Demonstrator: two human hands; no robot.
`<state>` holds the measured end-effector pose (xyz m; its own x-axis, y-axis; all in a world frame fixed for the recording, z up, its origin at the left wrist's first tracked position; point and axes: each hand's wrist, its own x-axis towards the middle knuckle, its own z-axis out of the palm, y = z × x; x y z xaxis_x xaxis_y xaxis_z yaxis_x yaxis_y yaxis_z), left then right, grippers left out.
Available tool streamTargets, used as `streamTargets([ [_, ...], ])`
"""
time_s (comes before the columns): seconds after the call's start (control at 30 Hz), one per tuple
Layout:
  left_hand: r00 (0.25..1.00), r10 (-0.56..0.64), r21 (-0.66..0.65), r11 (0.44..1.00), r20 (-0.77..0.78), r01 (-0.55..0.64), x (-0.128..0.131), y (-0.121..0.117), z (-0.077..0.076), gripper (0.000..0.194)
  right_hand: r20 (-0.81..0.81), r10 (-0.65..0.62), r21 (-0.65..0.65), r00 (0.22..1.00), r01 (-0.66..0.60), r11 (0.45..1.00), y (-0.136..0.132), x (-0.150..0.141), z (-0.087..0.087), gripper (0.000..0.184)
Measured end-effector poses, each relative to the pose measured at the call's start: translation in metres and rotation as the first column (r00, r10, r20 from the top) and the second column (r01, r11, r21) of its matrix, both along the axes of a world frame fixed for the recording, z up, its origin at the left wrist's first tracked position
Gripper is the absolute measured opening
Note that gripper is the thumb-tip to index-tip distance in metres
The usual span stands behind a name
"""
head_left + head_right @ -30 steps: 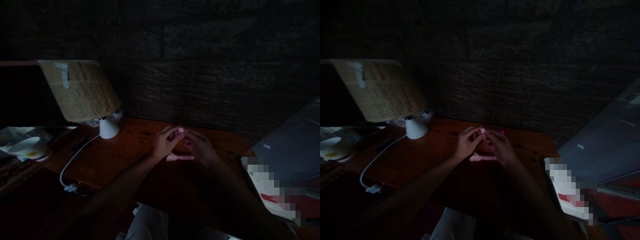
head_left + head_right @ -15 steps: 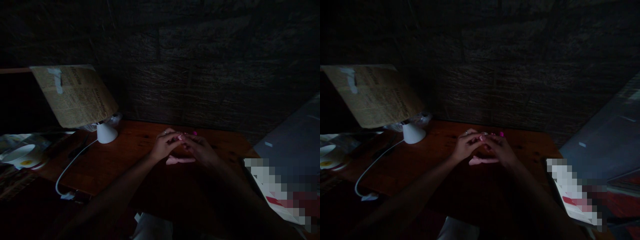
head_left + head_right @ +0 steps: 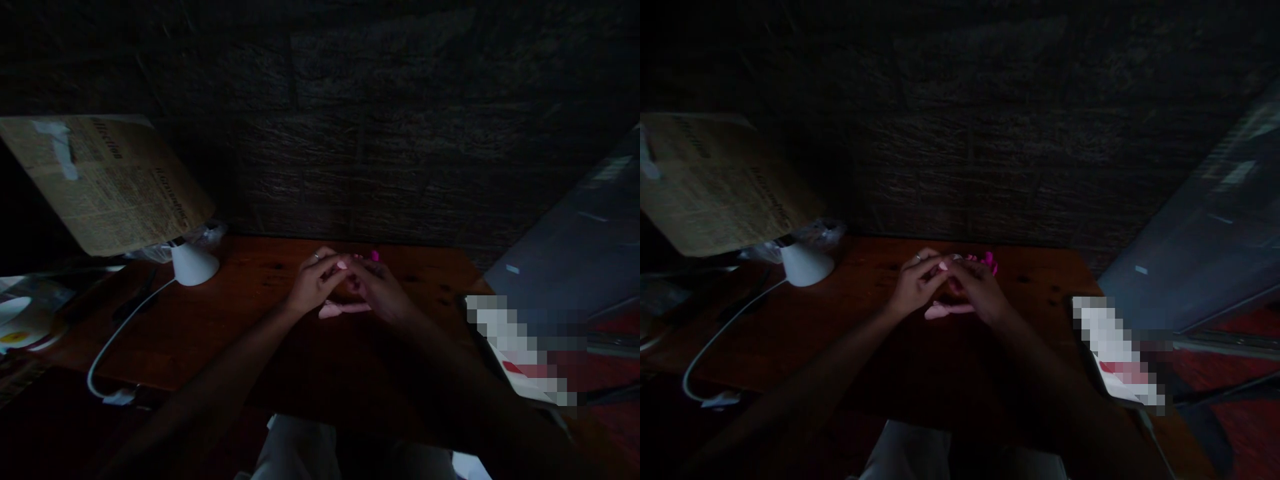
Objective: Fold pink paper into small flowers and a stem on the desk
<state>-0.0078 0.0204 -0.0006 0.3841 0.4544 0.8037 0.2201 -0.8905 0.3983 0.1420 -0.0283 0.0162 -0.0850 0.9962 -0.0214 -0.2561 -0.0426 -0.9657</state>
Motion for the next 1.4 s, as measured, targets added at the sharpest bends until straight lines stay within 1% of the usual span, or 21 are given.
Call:
streamTargets([
  [0.1,1.000,0.001,0.027,1.000,-0.012,0.000,-0.002,0.000,0.003,0.017,-0.153,0.054,-0.075,0.987,-0.066,0.995,0.002,0.002,0.001,0.033],
  [0.17,0.999,0.000,0.057,0.998,-0.032,0.002,-0.003,0.001,0.004,0.014,-0.210,0.083,-0.136,0.974,-0.113,0.984,0.002,0.003,0.003,0.033],
  [0.27,0.996,0.011,0.108,0.994,-0.090,-0.001,-0.004,0.001,0.005,0.013,-0.272,0.123,-0.236,0.954,-0.190,0.953,0.001,0.005,0.006,0.032],
  [0.33,0.991,0.014,0.121,0.993,-0.130,0.001,-0.004,0.000,0.006,0.012,-0.323,0.157,-0.263,0.933,-0.248,0.932,0.002,0.007,0.007,0.033],
  [0.4,0.987,0.008,0.103,0.995,-0.160,0.009,-0.003,-0.002,0.007,0.012,-0.359,0.172,-0.266,0.917,-0.277,0.923,0.003,0.008,0.005,0.034],
  [0.5,0.988,0.001,0.010,1.000,-0.152,0.001,0.000,-0.005,0.008,0.015,-0.387,0.182,-0.283,0.904,-0.304,0.910,0.006,0.008,0.003,0.035],
  [0.6,0.998,0.028,-0.157,0.987,-0.057,-0.036,0.003,-0.007,0.008,0.024,-0.411,0.205,-0.285,0.888,-0.339,0.897,0.005,0.006,0.005,0.032],
  [0.7,0.995,0.063,-0.367,0.930,0.080,-0.030,0.006,-0.005,0.006,0.031,-0.364,0.198,-0.298,0.910,-0.315,0.901,0.003,0.003,0.007,0.031],
  [0.77,0.986,0.063,-0.481,0.877,0.154,0.019,0.008,-0.003,0.006,0.033,-0.296,0.179,-0.313,0.938,-0.272,0.910,0.002,0.002,0.007,0.032],
  [0.8,0.983,0.049,-0.518,0.854,0.178,0.051,0.008,-0.003,0.006,0.035,-0.273,0.169,-0.316,0.947,-0.254,0.914,0.001,0.001,0.007,0.032],
  [0.87,0.981,0.012,-0.557,0.825,0.195,0.101,0.008,-0.002,0.008,0.037,-0.283,0.149,-0.307,0.947,-0.236,0.922,0.002,0.000,0.005,0.033],
  [1.0,0.981,-0.045,-0.562,0.814,0.190,0.146,0.007,-0.003,0.012,0.041,-0.401,0.129,-0.303,0.907,-0.264,0.915,0.003,-0.001,0.003,0.033],
  [1.07,0.976,-0.079,-0.586,0.788,0.202,0.186,0.007,-0.003,0.012,0.043,-0.428,0.125,-0.286,0.895,-0.265,0.921,0.003,0.000,0.004,0.032],
  [1.1,0.972,-0.094,-0.611,0.764,0.214,0.208,0.007,-0.003,0.010,0.044,-0.429,0.127,-0.271,0.894,-0.261,0.927,0.002,0.000,0.005,0.032],
  [1.23,0.956,-0.119,-0.725,0.629,0.269,0.282,0.007,-0.001,0.004,0.048,-0.397,0.107,-0.216,0.912,-0.206,0.954,0.001,0.000,0.008,0.034],
  [1.27,0.954,-0.122,-0.738,0.610,0.274,0.290,0.007,0.000,0.003,0.048,-0.384,0.090,-0.210,0.919,-0.182,0.961,0.001,0.000,0.009,0.034],
  [1.3,0.954,-0.125,-0.740,0.606,0.274,0.292,0.007,0.000,0.003,0.046,-0.371,0.073,-0.207,0.926,-0.159,0.965,0.001,-0.001,0.009,0.034],
  [1.33,0.955,-0.129,-0.728,0.622,0.267,0.288,0.007,0.000,0.003,0.044,-0.355,0.064,-0.205,0.933,-0.145,0.968,0.001,-0.001,0.009,0.034],
  [1.4,0.964,-0.133,-0.670,0.696,0.231,0.257,0.007,-0.001,0.004,0.039,-0.318,0.061,-0.205,0.946,-0.131,0.970,0.000,-0.002,0.007,0.035],
])
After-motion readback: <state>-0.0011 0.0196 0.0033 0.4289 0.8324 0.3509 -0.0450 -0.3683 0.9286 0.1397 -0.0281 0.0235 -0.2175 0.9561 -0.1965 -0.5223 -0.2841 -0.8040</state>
